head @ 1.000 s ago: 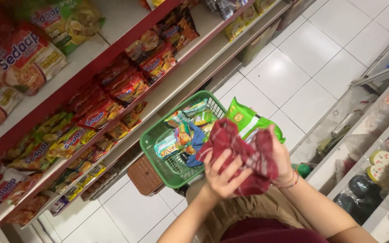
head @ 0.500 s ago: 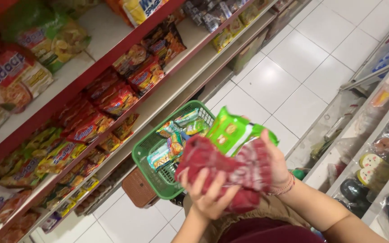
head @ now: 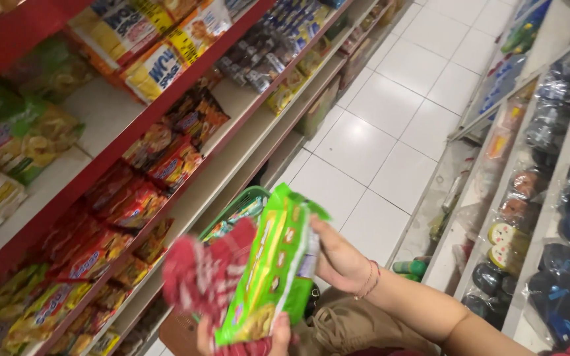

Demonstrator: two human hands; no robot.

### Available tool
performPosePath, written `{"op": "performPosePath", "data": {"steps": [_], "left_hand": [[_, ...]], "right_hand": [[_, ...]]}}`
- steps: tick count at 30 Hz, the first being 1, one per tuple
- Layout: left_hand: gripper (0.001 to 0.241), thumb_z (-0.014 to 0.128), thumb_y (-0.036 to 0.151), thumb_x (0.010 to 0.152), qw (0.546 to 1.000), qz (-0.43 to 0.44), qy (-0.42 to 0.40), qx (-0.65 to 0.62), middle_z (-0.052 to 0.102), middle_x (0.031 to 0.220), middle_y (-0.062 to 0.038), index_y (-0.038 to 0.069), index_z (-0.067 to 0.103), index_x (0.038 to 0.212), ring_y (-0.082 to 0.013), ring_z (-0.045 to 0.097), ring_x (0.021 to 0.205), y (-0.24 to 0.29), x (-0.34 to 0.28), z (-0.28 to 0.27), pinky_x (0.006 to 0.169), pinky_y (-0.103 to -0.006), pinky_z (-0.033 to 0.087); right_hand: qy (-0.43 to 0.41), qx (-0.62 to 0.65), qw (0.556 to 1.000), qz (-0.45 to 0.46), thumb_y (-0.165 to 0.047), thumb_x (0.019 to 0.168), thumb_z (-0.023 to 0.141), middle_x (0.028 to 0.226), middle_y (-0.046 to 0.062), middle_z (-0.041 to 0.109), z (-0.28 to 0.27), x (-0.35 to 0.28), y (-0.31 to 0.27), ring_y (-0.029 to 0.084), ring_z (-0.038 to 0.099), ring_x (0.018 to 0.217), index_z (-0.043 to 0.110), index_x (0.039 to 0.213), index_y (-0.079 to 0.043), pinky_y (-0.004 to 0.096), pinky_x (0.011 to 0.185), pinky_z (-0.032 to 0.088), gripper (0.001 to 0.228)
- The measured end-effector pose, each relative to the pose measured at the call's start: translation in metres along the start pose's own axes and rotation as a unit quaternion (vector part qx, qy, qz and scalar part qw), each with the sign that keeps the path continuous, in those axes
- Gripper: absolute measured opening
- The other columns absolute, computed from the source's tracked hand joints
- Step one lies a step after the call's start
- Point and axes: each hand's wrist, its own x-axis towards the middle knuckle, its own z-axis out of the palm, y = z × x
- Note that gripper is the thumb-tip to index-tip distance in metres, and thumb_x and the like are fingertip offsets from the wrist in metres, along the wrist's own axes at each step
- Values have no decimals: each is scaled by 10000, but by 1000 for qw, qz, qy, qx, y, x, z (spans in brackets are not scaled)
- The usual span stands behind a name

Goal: Wiping and scanning instant noodle packages before placing them on grocery store shelves.

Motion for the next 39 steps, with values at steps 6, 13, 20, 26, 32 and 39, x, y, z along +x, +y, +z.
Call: {"op": "performPosePath", "data": {"steps": [6,13,20,26,32,39], "left_hand": [[651,728,353,923,957,218,-110,158,484,1474,-125,239,370,1455,-291,512,1312,-24,14,-3,1066,-481,440],[456,647,448,972,844,422,-140,299,442,1512,-112,251,557,1373,-349,399,1381,-12,36,7,1088,-560,372],[594,851,330,578,855,343,-119,370,542,1402,-197,174,728,1137,-486,494,1314,75,77,23,1081,-572,447],[539,783,356,711,852,360,-88,370,573,1354,-119,180,734,1218,-386,524,1298,21,51,9,1052,-515,449],[261,740,314,861,769,538,-10,344,653,1250,-32,266,695,1113,-288,560,1282,-4,47,18,1029,-517,453],[547,731,342,615,916,295,-9,273,637,1180,-144,106,708,1107,-395,579,1222,35,87,14,1024,-528,465]], "right_hand": [[-100,78,985,115,-542,871,607,1373,59,665,35,-10,-16,209,653,1211,483,1486,-213,386,979,516,708],[-90,209,950,212,-455,893,726,1356,177,639,16,-9,6,294,636,1242,491,1430,-29,431,1102,502,724],[-159,-84,977,117,-311,1061,778,1386,110,565,-62,-1,55,203,571,1238,467,1525,-33,393,1124,480,624],[-209,39,975,70,-406,1022,734,1498,112,576,24,-5,20,197,597,1340,455,1559,-44,379,1191,477,705],[-73,190,939,276,-555,891,607,1402,164,597,9,9,6,274,609,1277,470,1448,-74,421,1108,488,749],[-138,-106,958,226,-420,963,591,1428,74,606,-13,-8,36,184,609,1285,444,1503,-98,371,1111,490,646]]}}
